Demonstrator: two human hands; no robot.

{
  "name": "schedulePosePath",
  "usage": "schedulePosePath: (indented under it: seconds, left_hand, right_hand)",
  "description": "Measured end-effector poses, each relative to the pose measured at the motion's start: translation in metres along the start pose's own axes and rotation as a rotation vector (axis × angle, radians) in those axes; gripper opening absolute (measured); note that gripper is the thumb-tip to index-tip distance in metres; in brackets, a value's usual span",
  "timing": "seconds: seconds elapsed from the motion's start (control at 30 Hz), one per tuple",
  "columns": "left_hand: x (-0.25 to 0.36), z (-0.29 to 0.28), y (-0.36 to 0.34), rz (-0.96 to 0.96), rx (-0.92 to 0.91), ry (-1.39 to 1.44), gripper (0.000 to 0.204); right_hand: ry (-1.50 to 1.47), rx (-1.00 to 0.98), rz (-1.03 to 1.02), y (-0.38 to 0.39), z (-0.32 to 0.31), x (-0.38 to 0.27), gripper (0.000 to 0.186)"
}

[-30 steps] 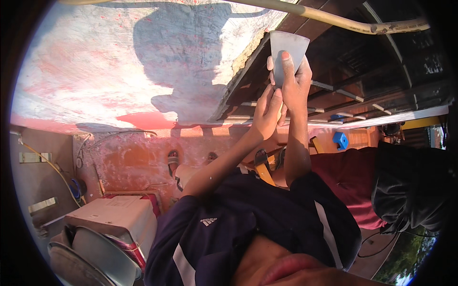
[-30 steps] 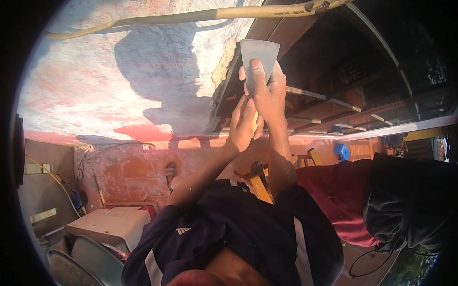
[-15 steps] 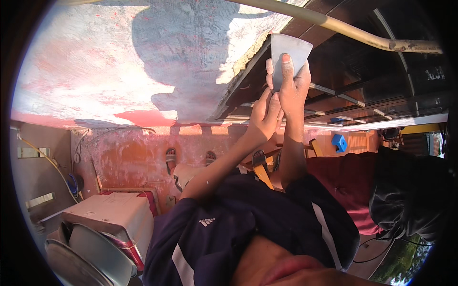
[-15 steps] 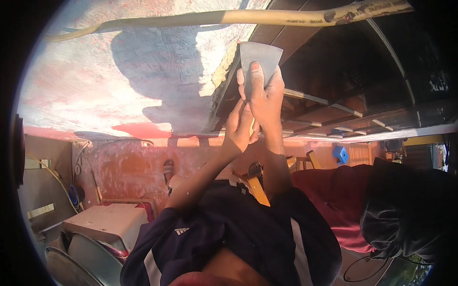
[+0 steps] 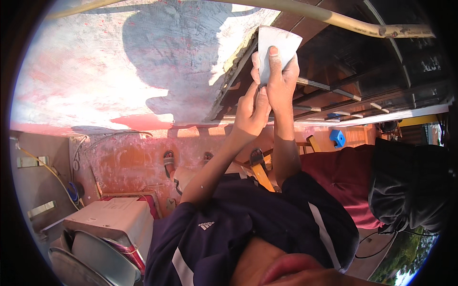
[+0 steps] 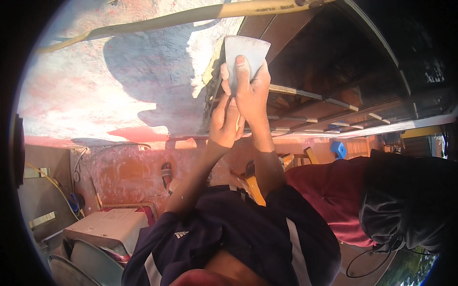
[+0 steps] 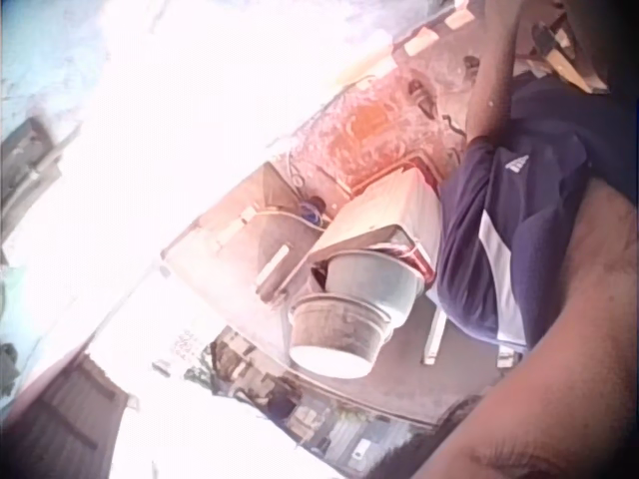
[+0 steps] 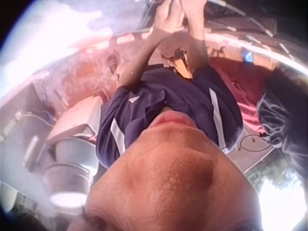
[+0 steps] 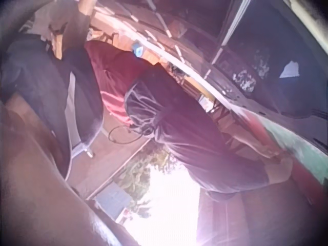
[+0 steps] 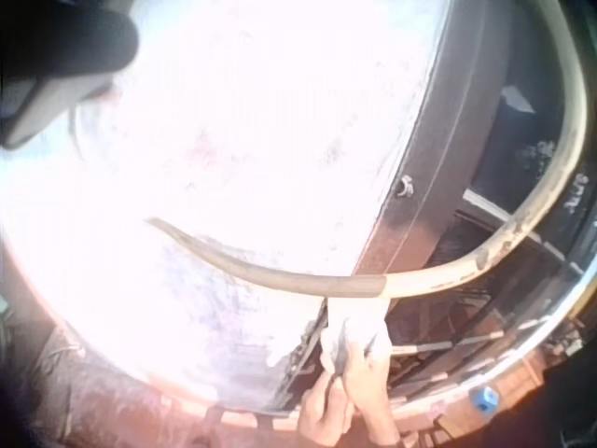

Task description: The person applies a grey plaster-like material to a ceiling using a trowel, smoothing the surface in repeated strokes. The person works on a large area of the ceiling, moving the trowel back and forth to spread and level the material.

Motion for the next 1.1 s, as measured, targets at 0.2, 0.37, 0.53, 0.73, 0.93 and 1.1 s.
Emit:
schedulePosePath:
  seconds: [0.2,0.37,0.53,0.73,0.93,1.1]
  left_hand:
    - [-0.002,-0.006,0.001,-0.031,-0.022,0.022,0.05]
    - [-0.003,-0.003,0.003,-0.089,-0.055,0.083,0.05]
    - [-0.002,-0.001,0.003,-0.053,-0.044,0.083,0.05]
    - [-0.002,-0.004,0.001,-0.054,-0.042,0.074,0.05]
    - [-0.004,-0.009,0.0,-0.029,-0.026,-0.014,0.052]
    - [0.005,-0.013,0.003,0.089,0.01,-0.203,0.048]
  right_hand:
    - [-0.068,0.02,0.057,0.005,0.003,0.004,0.028]
    - [-0.071,-0.003,0.088,0.006,-0.001,0.003,0.027]
    - [-0.019,-0.004,0.07,0.006,-0.002,0.003,0.027]
    - [-0.015,0.044,0.09,0.004,0.001,0.003,0.026]
    - [-0.051,0.015,0.029,0.003,0.005,0.005,0.027]
    - [-0.212,0.0,0.064,0.004,0.007,0.011,0.027]
Point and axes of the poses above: each hand's wrist, its own y-axis away from the middle knuckle, its own z-axis out of the palm, x = y × z, the point moved 2 cm from there along -y, towards the middle knuckle, and after that the axes turned 3 degrees about z, right-handed, at the moved point
